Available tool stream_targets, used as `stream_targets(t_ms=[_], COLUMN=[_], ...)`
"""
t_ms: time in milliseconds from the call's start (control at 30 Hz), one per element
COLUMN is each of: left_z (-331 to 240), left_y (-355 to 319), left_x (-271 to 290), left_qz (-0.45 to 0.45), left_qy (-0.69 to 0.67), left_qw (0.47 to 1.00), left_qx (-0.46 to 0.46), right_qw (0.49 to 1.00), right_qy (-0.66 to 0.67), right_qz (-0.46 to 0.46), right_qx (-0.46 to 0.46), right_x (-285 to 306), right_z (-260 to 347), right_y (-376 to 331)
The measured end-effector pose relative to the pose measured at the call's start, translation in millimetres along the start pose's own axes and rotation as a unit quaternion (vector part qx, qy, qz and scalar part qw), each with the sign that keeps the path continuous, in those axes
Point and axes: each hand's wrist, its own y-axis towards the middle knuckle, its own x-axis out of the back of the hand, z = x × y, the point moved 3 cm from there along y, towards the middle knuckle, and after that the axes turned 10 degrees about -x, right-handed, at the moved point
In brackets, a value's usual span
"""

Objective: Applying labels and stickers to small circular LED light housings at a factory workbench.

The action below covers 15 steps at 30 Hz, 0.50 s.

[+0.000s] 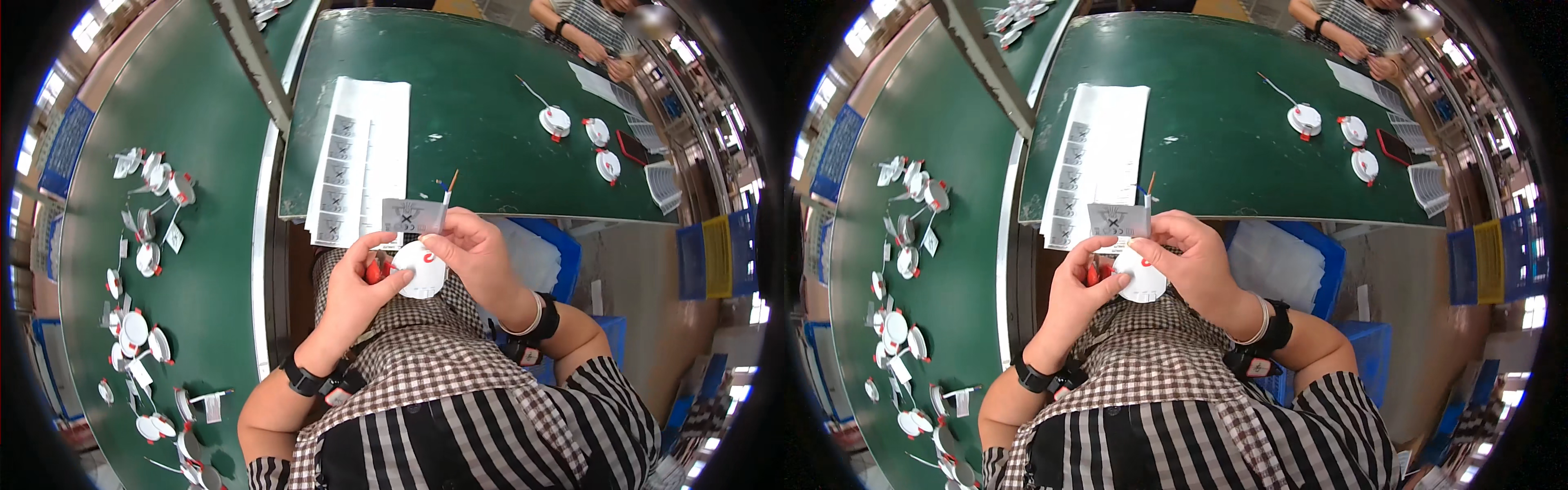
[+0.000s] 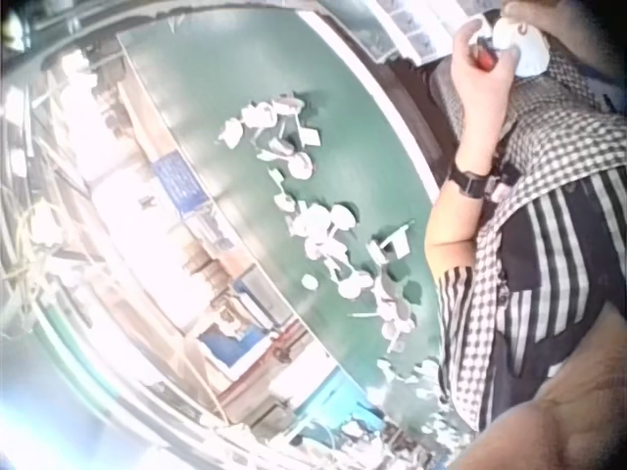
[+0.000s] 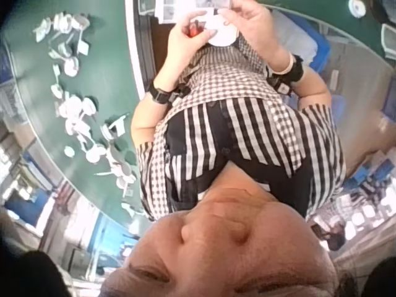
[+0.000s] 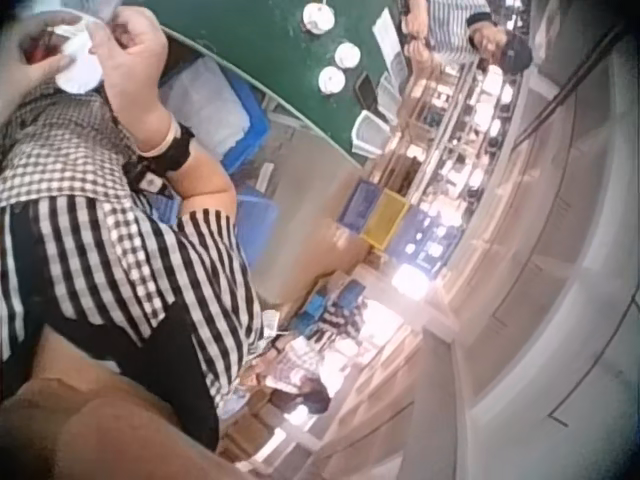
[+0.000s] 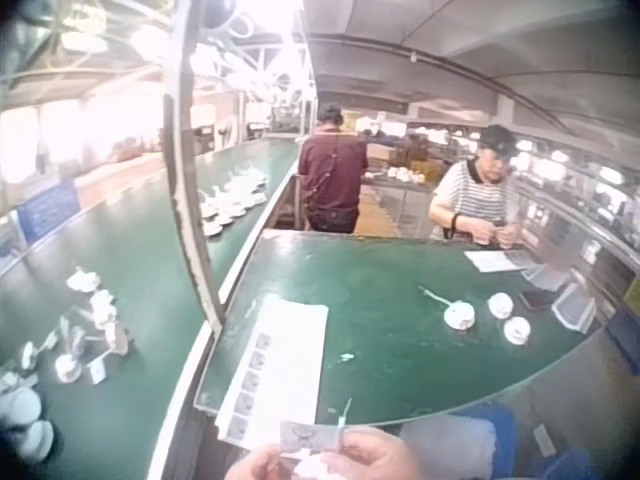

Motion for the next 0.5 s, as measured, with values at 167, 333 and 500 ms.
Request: stream_targets(t_ms=[167, 333, 500], left_z=[4, 1, -21], left_y=[2, 8, 17], left_x=[-10, 15, 17], left_qz=[0.032, -0.031, -0.061], left_qy=[0.004, 0.036, -0.093], left_qw=[0.999, 0.999, 0.994], left_qx=[0.038, 0.001, -0.002], right_qw=[0.996, 0.986, 0.99], right_qy=[0.065, 0.113, 0.082], right_qz=[-0.055, -0.023, -0.014], right_qx=[-0.039, -0.116, -0.116], right_x=[7, 4, -2], right_z=[-6, -12, -17], right_y=[-5, -10, -11])
